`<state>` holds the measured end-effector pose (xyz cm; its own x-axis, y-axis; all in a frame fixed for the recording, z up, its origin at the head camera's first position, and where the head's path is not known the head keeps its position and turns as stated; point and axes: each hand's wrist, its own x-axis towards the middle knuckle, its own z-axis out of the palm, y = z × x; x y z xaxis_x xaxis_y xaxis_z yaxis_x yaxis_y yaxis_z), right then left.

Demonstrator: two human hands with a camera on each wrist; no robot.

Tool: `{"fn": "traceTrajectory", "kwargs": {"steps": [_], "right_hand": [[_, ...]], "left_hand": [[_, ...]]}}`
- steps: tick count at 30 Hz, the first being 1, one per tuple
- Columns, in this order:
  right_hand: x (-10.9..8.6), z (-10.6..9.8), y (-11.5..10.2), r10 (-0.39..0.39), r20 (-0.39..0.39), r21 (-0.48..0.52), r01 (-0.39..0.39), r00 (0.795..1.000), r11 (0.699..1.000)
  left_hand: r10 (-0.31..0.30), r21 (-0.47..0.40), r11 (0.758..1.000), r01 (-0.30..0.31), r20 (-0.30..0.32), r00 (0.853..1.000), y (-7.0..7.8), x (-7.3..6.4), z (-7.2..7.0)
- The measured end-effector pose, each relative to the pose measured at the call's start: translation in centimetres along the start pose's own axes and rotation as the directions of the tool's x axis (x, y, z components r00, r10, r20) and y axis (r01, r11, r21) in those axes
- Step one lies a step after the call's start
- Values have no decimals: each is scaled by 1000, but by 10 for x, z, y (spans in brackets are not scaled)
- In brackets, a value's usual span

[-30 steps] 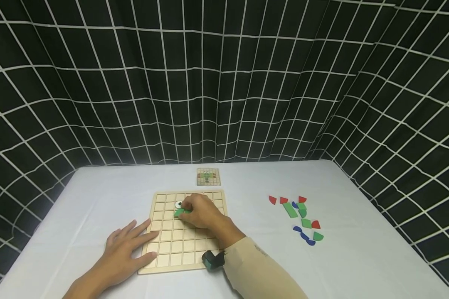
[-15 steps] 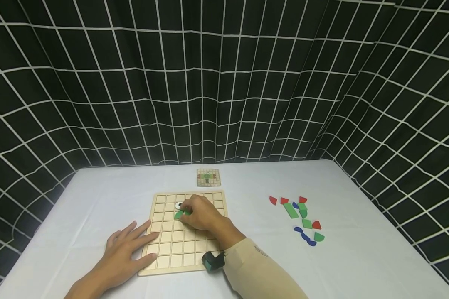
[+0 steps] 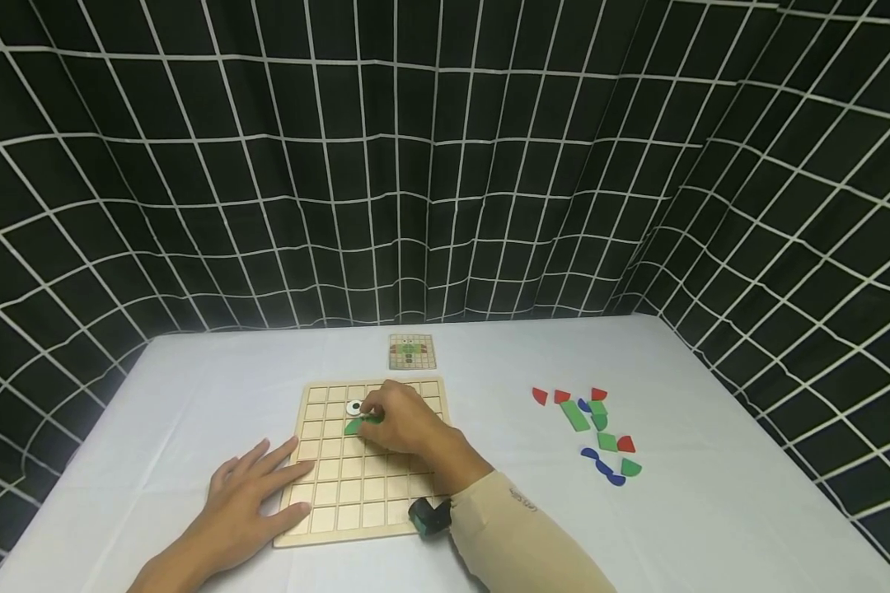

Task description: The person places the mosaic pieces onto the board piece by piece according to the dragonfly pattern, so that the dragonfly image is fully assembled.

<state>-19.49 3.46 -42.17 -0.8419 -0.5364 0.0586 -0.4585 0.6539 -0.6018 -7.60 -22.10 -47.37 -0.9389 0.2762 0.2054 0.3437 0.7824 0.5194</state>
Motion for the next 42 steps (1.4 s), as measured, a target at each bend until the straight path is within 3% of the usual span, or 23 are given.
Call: {"fn": "traceTrajectory", "kwargs": {"steps": [7,13,21,28,31,35,42], "right_hand": [[-11,-37,-13,-38,-39,60,40,999,997],[-31,-80,-21,-138,-140,48,146,980,988],[-71,-127,-17,-249,-323,0,263,913,965],[-108,-158,5,-340,-455,-65,350,823,934],[-123,-169,17,-353,-492,-111,345,795,932],[-141,-181,39,-343,-525,-137,321,779,937],[-162,-192,87,-242,-560,-135,200,792,970]], "left_hand": [[-6,3,1000,6,0,1000,-1,0,0],[2,3,1000,-2,-20,1000,-1,0,0],[1,-11,1000,-2,-25,1000,-2,1,-1],[0,-11,1000,0,-26,1000,0,1,0],[6,-13,1000,-7,-28,1000,1,2,0],[9,-14,1000,-10,-32,999,1,2,-1],[-19,-9,1000,19,-14,1000,0,0,0]]}}
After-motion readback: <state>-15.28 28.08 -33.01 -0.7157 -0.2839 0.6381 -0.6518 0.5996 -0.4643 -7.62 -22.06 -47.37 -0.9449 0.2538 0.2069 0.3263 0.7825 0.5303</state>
